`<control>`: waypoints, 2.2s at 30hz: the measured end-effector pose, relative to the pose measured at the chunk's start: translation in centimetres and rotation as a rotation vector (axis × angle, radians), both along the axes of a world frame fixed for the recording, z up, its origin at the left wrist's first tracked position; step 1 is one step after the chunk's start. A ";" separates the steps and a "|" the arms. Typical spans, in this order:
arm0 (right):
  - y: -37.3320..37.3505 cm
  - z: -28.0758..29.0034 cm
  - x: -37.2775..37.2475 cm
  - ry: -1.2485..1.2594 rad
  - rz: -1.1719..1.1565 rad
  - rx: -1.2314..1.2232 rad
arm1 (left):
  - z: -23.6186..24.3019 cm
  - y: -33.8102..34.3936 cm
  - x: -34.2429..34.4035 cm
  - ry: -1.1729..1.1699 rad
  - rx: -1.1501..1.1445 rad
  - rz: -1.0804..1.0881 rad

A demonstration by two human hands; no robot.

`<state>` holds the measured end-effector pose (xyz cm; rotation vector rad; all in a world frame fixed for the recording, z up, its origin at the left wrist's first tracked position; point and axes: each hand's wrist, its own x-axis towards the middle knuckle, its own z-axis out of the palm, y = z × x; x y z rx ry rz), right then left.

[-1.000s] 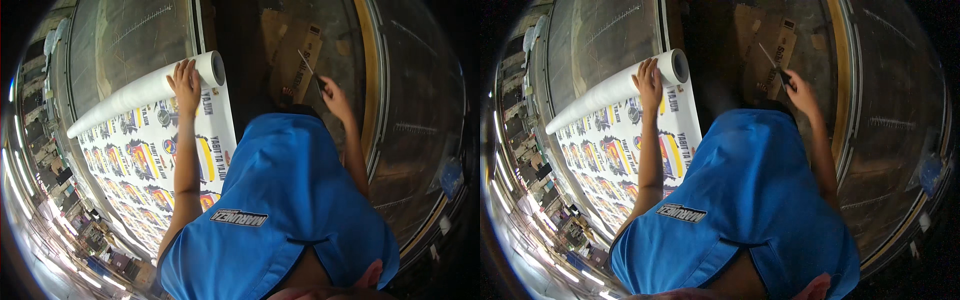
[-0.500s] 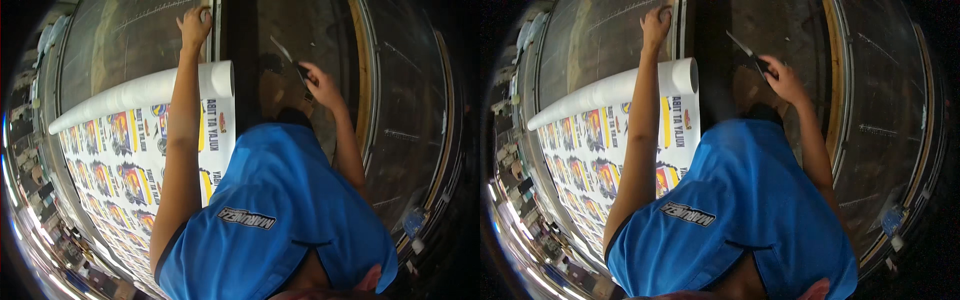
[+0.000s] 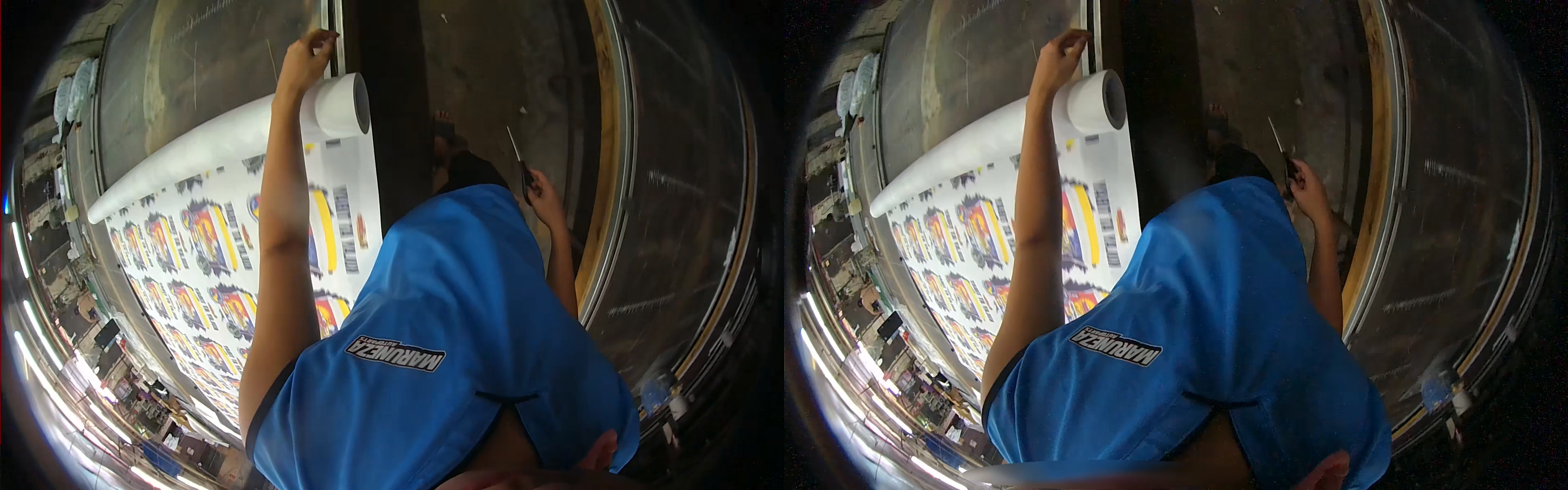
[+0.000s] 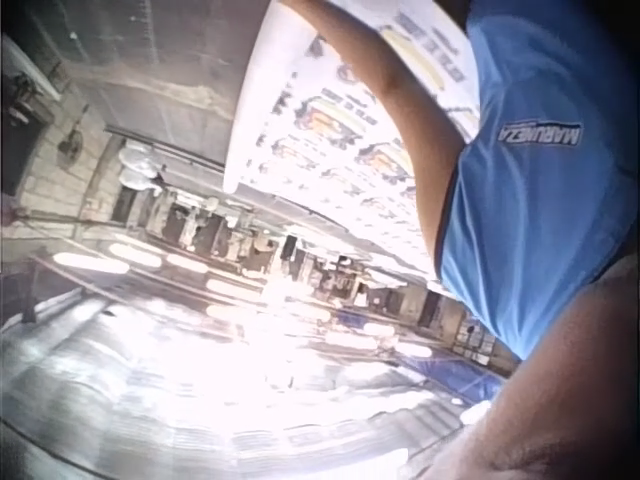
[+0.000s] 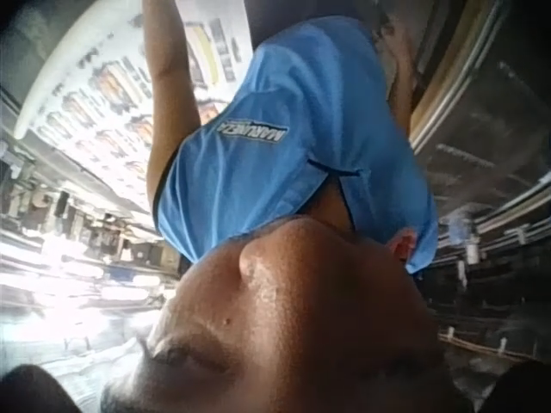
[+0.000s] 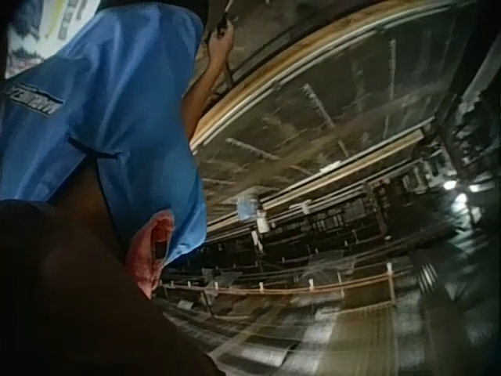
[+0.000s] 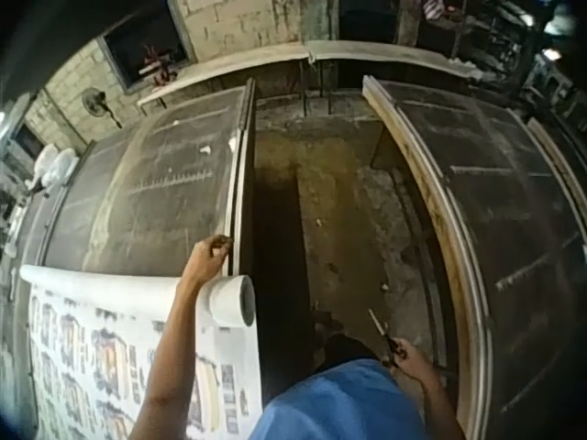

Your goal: The recorder uses scissors to cut along the printed edge of a large sheet of fabric on an industrial table.

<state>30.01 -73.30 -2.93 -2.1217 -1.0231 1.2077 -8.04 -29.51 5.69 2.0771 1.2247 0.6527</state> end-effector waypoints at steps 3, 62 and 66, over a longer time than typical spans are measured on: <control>10.6 0.3 4.8 -0.049 0.073 -0.022 | -0.3 7.4 1.6 0.067 -0.033 -0.063; 142.4 3.2 8.0 0.792 0.721 0.433 | 0.9 56.9 21.9 0.601 -0.156 1.819; 130.9 12.5 -2.7 0.983 0.963 0.388 | 2.1 55.7 24.7 0.694 -0.302 1.746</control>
